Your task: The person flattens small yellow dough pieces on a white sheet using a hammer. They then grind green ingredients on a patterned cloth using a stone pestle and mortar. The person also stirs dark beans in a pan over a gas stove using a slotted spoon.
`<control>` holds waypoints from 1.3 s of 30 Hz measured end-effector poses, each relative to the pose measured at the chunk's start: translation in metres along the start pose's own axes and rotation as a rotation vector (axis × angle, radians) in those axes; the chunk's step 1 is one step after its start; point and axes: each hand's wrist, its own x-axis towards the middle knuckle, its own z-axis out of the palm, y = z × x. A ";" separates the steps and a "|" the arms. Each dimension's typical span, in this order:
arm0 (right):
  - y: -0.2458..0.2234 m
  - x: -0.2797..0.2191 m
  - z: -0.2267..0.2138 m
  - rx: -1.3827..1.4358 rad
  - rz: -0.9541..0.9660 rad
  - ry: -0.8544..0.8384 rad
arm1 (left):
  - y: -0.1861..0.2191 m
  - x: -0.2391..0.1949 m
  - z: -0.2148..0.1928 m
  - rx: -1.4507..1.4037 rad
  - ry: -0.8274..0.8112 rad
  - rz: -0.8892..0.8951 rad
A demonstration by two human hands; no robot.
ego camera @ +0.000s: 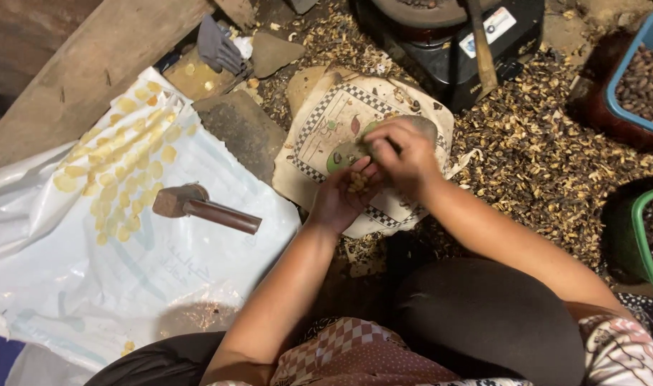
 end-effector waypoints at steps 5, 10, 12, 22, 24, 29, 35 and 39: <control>-0.033 0.005 -0.021 -0.173 0.042 -0.040 | 0.003 -0.014 0.003 -0.016 -0.080 0.037; -0.027 0.002 -0.020 -0.159 0.069 -0.114 | 0.033 -0.033 0.001 0.139 -0.103 0.107; -0.052 0.003 -0.020 -0.135 0.190 -0.125 | 0.068 -0.058 0.013 0.479 -0.072 0.127; -0.223 0.094 0.065 -0.308 0.180 -0.677 | 0.291 -0.341 0.032 0.847 0.301 0.600; -0.238 0.110 0.106 -0.389 -0.039 -0.941 | 0.314 -0.374 -0.014 0.705 0.461 0.694; -0.206 0.099 0.246 -0.731 0.053 -1.155 | 0.328 -0.398 -0.136 0.332 0.474 0.777; -0.129 0.043 0.359 -0.513 0.352 -0.784 | 0.298 -0.284 -0.278 0.370 0.633 0.850; -0.176 0.028 0.330 -0.570 0.391 -0.718 | 0.275 -0.222 -0.284 1.638 1.144 1.392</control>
